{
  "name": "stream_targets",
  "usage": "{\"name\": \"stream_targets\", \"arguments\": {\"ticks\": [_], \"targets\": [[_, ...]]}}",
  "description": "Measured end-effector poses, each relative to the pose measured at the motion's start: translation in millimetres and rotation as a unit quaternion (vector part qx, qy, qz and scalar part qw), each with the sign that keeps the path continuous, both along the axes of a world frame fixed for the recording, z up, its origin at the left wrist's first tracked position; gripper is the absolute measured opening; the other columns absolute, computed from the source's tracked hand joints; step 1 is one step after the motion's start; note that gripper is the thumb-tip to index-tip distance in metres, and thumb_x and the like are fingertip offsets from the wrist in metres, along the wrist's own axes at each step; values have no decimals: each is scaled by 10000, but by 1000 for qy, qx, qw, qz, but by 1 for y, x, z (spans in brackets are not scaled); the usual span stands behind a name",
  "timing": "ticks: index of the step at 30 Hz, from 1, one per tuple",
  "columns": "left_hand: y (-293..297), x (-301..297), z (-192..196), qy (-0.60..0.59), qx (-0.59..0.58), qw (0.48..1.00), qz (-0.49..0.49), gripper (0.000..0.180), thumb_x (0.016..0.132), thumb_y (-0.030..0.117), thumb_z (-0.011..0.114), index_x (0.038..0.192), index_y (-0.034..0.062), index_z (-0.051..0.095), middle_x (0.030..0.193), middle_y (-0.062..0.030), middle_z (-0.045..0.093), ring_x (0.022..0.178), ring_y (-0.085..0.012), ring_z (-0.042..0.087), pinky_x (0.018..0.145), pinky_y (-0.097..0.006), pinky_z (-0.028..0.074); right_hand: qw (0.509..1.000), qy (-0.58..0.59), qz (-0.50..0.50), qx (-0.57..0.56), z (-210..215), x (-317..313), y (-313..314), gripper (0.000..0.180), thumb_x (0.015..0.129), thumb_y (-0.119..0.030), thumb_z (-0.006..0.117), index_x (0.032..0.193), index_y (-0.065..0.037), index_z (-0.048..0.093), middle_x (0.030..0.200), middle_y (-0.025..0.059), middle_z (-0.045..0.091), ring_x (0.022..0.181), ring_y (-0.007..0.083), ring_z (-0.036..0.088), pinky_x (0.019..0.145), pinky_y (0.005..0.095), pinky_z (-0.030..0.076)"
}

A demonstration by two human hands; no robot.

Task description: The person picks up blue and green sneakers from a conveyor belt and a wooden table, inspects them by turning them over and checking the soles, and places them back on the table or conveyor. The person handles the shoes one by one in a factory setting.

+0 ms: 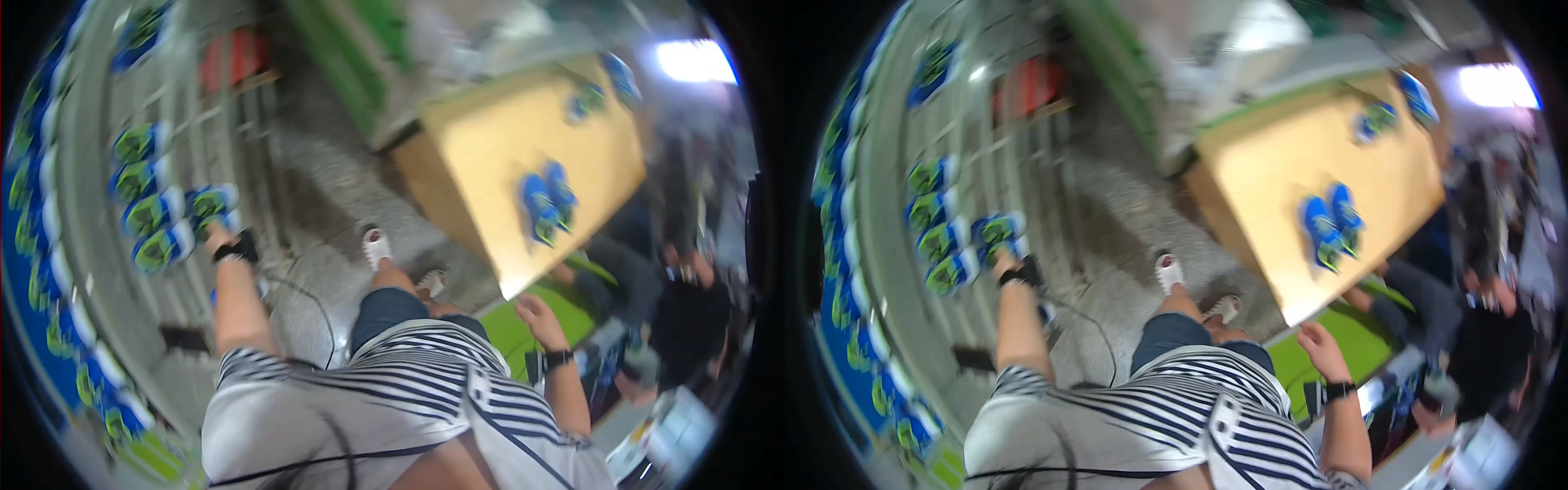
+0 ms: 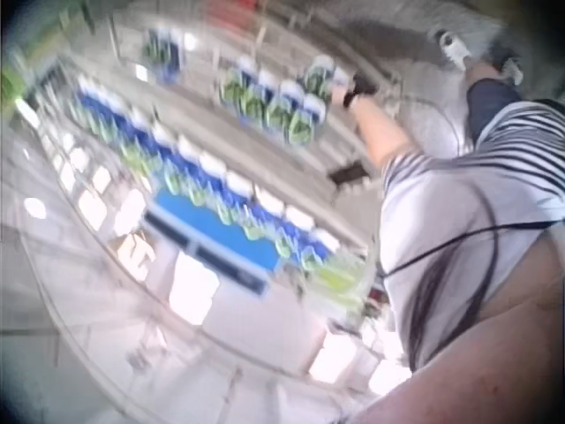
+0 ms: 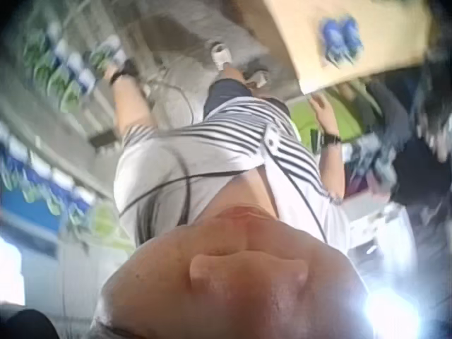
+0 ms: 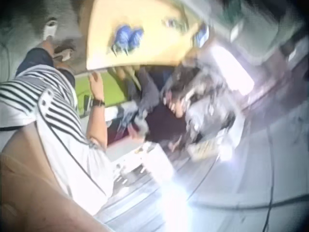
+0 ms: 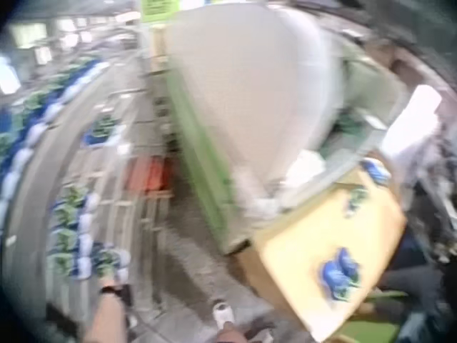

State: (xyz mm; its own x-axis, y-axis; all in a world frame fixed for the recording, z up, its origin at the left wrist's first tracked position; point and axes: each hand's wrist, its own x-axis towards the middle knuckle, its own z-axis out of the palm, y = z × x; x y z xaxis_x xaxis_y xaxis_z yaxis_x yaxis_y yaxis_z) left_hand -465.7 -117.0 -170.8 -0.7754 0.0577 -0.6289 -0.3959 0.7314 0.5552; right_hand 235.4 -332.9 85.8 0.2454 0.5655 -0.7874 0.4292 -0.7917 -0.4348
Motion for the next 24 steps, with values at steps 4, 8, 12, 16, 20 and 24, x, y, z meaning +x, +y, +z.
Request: {"name": "stream_targets", "arguments": {"ticks": [4, 8, 12, 16, 20, 24], "targets": [[-21, -43, -53, 74, 32, 997, -15, 813, 875, 692, 587, 1001, -111, 628, 916, -174, 664, 696, -286, 621, 588, -421, 512, 1000, -26, 11, 7, 0, 19, 0, 397, 953, -288, 663, 1283, -70, 618, 1103, 103, 679, 990, 203, 650, 879, 336, 522], [-32, 22, -20, 94, 111, 989, -33, 806, 879, 746, 538, 1141, -17, 548, 638, -73, 478, 429, -172, 381, 362, -307, 307, 998, -37, -45, 5, 3, 26, -22, 421, 943, -281, 669, 1290, -53, 608, 1091, 102, 684, 992, 203, 653, 889, 346, 516], [-74, 56, -47, 279, 21, 904, -323, 633, 972, 361, 620, 1328, -148, 501, 1341, -339, 544, 1269, -418, 529, 1082, -426, 403, 996, -7, -93, -13, -16, 43, -39, 418, 933, -249, 668, 1282, -28, 602, 1040, 96, 696, 964, 188, 660, 879, 340, 517], [-101, 135, -53, 153, 15, 843, -515, 527, 890, 208, 677, 1320, -73, 559, 1268, -275, 606, 1196, -386, 579, 1023, -449, 436, 992, 17, -123, 1, -26, 75, -37, 395, 927, -228, 669, 1260, -23, 612, 1021, 93, 703, 941, 176, 666, 859, 325, 522], [-106, 203, -5, 158, 65, 755, -633, 498, 903, 193, 676, 1331, -39, 567, 1226, -221, 646, 1118, -341, 629, 950, -431, 495, 987, -3, -105, 121, -54, 131, -10, 344, 925, -200, 675, 1209, -12, 631, 1000, 80, 701, 908, 160, 663, 839, 315, 523], [-102, 242, 29, -42, 64, 864, -497, 420, 949, 185, 636, 1303, -34, 584, 1155, -154, 678, 975, -211, 676, 790, -303, 547, 968, -49, -60, 238, -67, 201, 74, 290, 934, -162, 667, 1166, 9, 641, 950, 86, 692, 881, 147, 648, 794, 295, 526]]}}
